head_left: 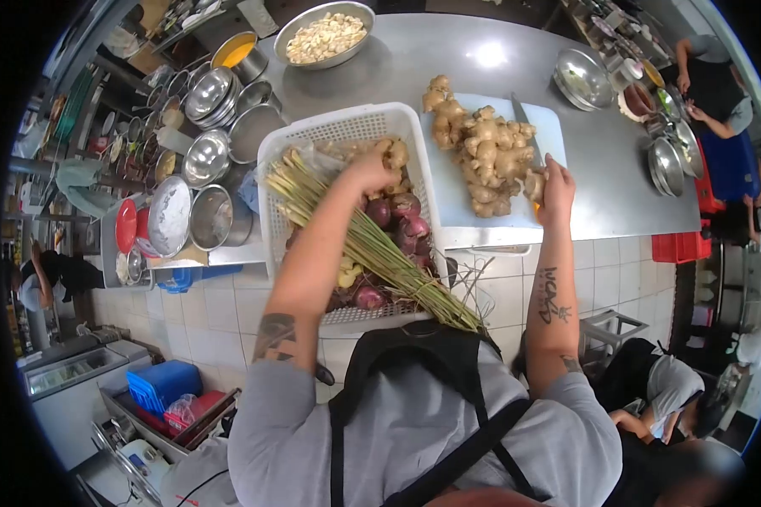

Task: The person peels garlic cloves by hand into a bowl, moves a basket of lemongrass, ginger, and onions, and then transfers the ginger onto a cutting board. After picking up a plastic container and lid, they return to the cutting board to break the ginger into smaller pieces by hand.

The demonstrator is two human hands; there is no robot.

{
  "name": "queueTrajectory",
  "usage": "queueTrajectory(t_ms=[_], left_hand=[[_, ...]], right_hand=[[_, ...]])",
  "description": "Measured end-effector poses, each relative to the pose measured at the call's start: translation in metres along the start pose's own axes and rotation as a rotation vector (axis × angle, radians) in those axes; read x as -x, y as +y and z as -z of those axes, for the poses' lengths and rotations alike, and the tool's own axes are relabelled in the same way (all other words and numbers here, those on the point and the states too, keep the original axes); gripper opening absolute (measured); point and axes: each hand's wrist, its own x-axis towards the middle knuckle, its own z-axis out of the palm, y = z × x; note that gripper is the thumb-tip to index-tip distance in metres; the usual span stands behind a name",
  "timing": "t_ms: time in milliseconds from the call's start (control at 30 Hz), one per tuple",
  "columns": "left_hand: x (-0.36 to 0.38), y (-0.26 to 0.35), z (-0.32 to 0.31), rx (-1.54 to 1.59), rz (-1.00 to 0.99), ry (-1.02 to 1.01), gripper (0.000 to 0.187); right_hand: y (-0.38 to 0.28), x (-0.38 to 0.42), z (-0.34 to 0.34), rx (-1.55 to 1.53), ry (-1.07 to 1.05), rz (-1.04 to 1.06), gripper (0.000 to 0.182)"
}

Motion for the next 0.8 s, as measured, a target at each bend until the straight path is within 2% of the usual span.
queueTrajectory(t_ms=[67, 100, 233, 333, 367, 467, 500, 533, 600, 633, 733, 767, 800], left_hand=[[-0.024, -0.009, -0.036, -0.175, 0.014, 0.329, 0.088], [-0.030, -0.009, -0.042, -0.119, 0.016, 0.353, 0.093], [-0.021, -0.007, -0.036, 0.010, 0.097, 0.391, 0.086], [-0.021, -0.018, -0.027, -0.042, -0.006, 0.497, 0.082], [-0.027, -0.024, -0.023, -0.004, -0.058, 0.458, 0.083], [-0.039, -0.023, -0.008, 0.144, -0.209, 0.352, 0.085], [-0.034, -0.007, -0.003, 0.384, 0.060, 0.153, 0.084], [-0.035, -0.005, -0.004, 0.398, 0.098, 0.143, 0.083], [-0.043, -0.002, -0.006, 0.415, 0.171, 0.116, 0.083], [-0.048, -0.003, -0.007, 0.359, 0.158, 0.129, 0.076], [-0.050, 0.002, -0.002, 0.215, 0.093, -0.005, 0.063], [-0.057, 0.000, -0.007, 0.134, 0.055, 0.037, 0.051], [-0.064, -0.003, -0.011, 0.109, 0.033, 0.037, 0.051]], right_hand=[[-0.006, 0.010, 0.000, -0.036, -0.001, -0.107, 0.039], [0.000, 0.008, 0.000, 0.002, 0.017, -0.037, 0.039], [0.017, 0.004, 0.000, -0.115, 0.101, 0.131, 0.041], [0.018, 0.004, 0.014, -0.103, 0.100, 0.187, 0.039], [0.021, -0.001, 0.016, -0.100, 0.131, 0.235, 0.037], [0.018, 0.008, 0.017, -0.156, 0.118, 0.183, 0.037], [0.028, 0.001, 0.017, -0.158, 0.107, 0.176, 0.037], [0.030, 0.005, 0.014, -0.171, 0.085, 0.192, 0.036], [0.029, 0.019, 0.006, -0.151, 0.046, 0.138, 0.036], [0.040, 0.016, 0.007, -0.155, 0.035, 0.156, 0.036], [0.036, 0.031, 0.007, -0.103, 0.105, 0.084, 0.038], [0.032, 0.033, 0.009, -0.039, 0.135, 0.069, 0.045], [0.045, 0.019, 0.018, 0.141, 0.164, 0.219, 0.048]])
